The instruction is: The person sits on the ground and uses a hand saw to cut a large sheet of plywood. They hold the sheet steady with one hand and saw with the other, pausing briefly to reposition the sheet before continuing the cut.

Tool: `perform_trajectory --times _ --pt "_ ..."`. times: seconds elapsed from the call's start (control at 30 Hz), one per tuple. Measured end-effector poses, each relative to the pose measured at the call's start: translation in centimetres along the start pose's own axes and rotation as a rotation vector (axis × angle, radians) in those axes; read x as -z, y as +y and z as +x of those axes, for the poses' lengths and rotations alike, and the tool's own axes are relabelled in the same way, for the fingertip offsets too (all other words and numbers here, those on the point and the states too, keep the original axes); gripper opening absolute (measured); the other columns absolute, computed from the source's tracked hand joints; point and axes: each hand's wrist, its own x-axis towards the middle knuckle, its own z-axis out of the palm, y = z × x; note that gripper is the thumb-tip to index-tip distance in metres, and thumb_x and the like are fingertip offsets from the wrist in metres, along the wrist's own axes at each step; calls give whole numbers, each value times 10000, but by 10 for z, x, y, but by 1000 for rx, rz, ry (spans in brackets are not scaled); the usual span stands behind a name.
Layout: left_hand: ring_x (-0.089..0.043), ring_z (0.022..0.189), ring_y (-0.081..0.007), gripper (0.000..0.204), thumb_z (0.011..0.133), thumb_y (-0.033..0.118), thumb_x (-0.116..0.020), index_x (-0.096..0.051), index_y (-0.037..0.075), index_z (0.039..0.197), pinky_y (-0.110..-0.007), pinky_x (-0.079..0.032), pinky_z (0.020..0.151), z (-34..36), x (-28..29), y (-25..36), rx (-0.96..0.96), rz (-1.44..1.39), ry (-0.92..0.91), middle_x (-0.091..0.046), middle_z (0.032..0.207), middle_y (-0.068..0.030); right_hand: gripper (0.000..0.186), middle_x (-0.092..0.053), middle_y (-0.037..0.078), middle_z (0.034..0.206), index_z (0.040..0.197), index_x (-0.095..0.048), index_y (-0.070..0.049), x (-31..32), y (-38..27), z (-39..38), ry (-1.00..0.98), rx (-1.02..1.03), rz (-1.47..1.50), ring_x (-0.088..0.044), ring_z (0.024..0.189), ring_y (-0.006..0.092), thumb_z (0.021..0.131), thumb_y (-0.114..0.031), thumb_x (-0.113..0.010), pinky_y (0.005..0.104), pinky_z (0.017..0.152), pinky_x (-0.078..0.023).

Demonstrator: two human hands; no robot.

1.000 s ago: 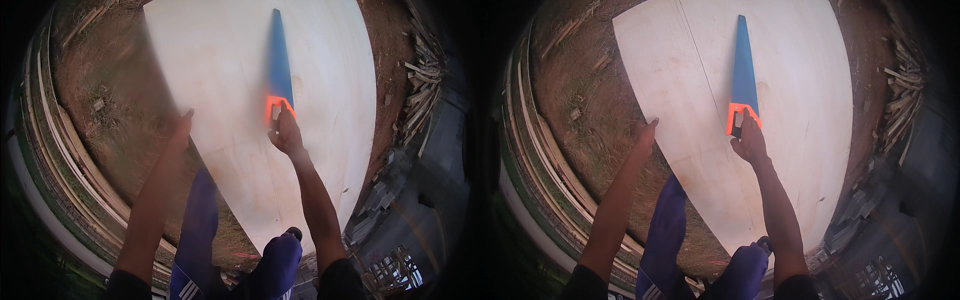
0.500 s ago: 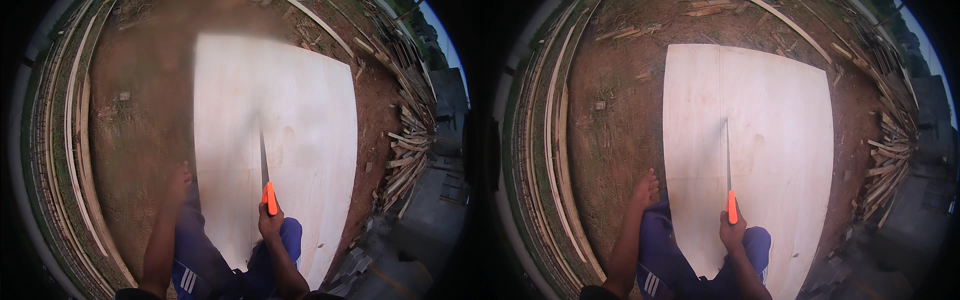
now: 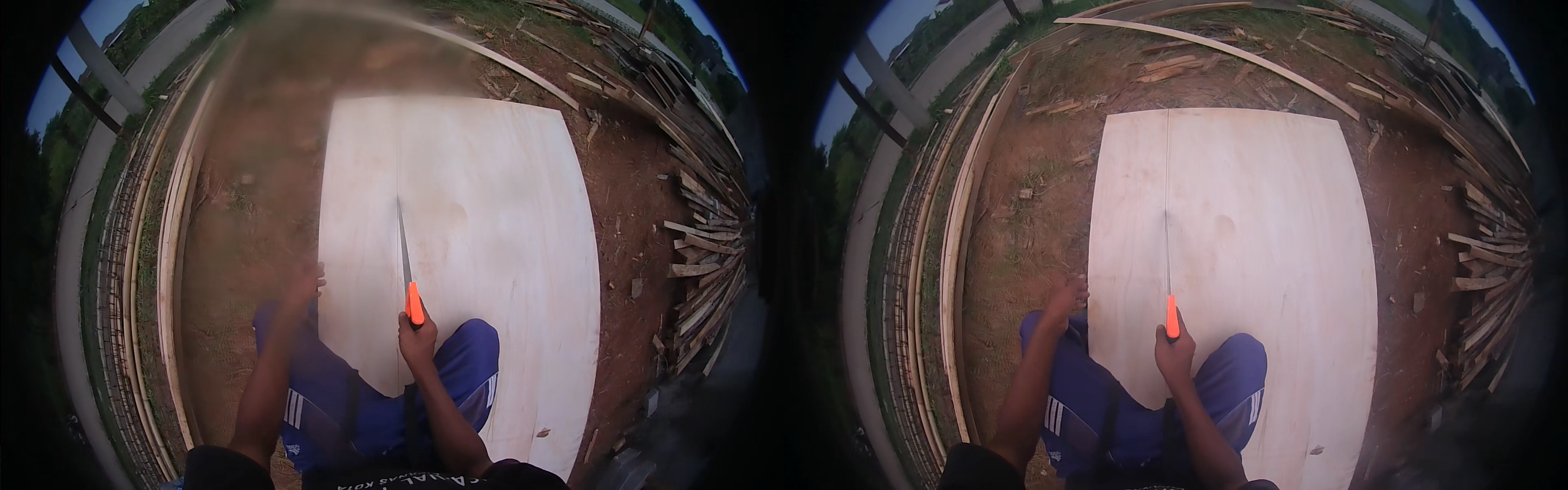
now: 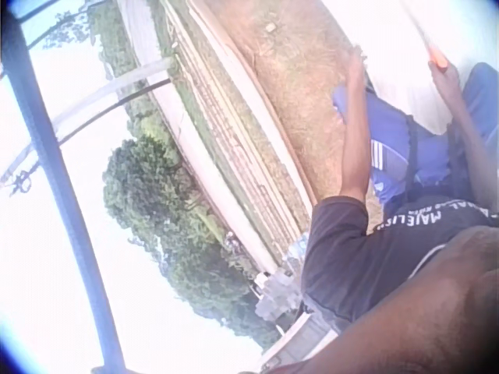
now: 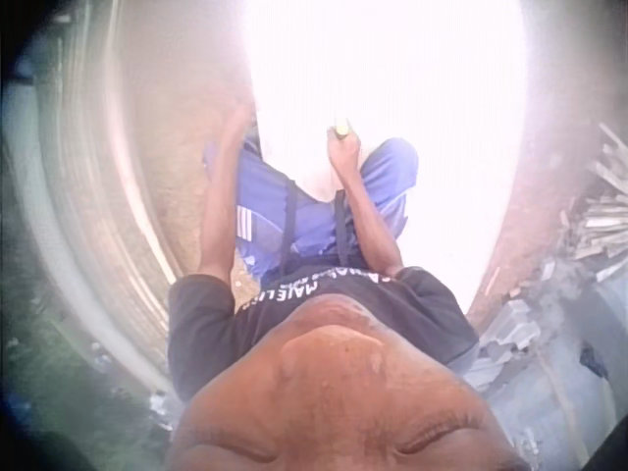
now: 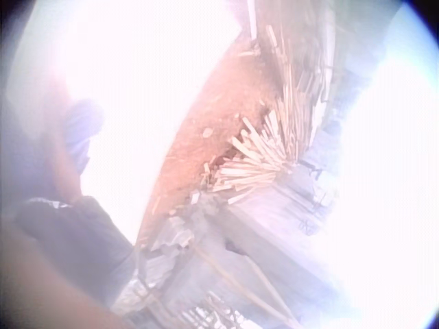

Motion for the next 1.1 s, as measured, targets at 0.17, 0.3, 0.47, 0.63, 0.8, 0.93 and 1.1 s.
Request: perform_trajectory --times 0.17,0.3,0.47,0.63,0.8,0.93,1.1 --pt "-638 1083 -254 698 982 382 -662 -428 -29 1495 -432 -522 889 -30 -38 4 0 190 -45 -626 1280 -157 498 -648 70 796 1424 -581 11 6 -14 -10 95 119 12 -619 734 140 934 -64 -634 324 747 -524" --pt "-628 1178 -291 796 947 394 -711 -391 -58 1519 -410 -518 950 -4 -40 7 -90 448 -163 -597 1356 -218 545 -647 153 757 1445 -542 48 13 -15 -7 68 68 -8 -639 687 171 923 -67 -644 346 702 -527" --pt "-576 1293 -363 998 858 428 -800 -297 -84 1551 -418 -475 1059 77 -26 -54 -105 731 -73 -519 1452 -307 539 -634 131 737 1437 -540 70 9 -35 -13 28 17 -83 -619 670 142 915 -38 -620 335 680 -520" --pt "-433 1429 -451 1183 812 433 -838 -123 -106 1585 -423 -374 1179 175 -4 -109 -99 694 45 -434 1517 -351 537 -595 79 708 1423 -573 42 -30 -39 23 86 -2 -116 -570 654 122 888 -1 -586 320 665 -509" --pt "-232 1503 -540 1214 799 461 -844 -46 139 1655 -579 -358 1169 151 -64 -44 -65 789 -177 -178 1646 -333 447 -578 104 669 1293 -656 22 -74 -31 165 111 -57 -210 -545 608 170 860 -38 -563 385 637 -481" --pt "-42 1485 -654 1224 733 591 -855 -56 442 1648 -848 -292 1035 145 -60 -55 -43 1132 -210 86 1696 -279 164 -564 111 657 974 -626 38 -107 -40 234 48 -56 -341 -542 596 223 855 -59 -569 418 637 -471" --pt "128 1501 -613 1291 658 712 -840 -71 421 1654 -915 -227 982 124 -84 -56 -72 1234 -219 183 1692 -247 92 -565 110 678 849 -552 29 -99 -29 199 121 -58 -217 -540 610 211 871 -61 -564 413 642 -468"
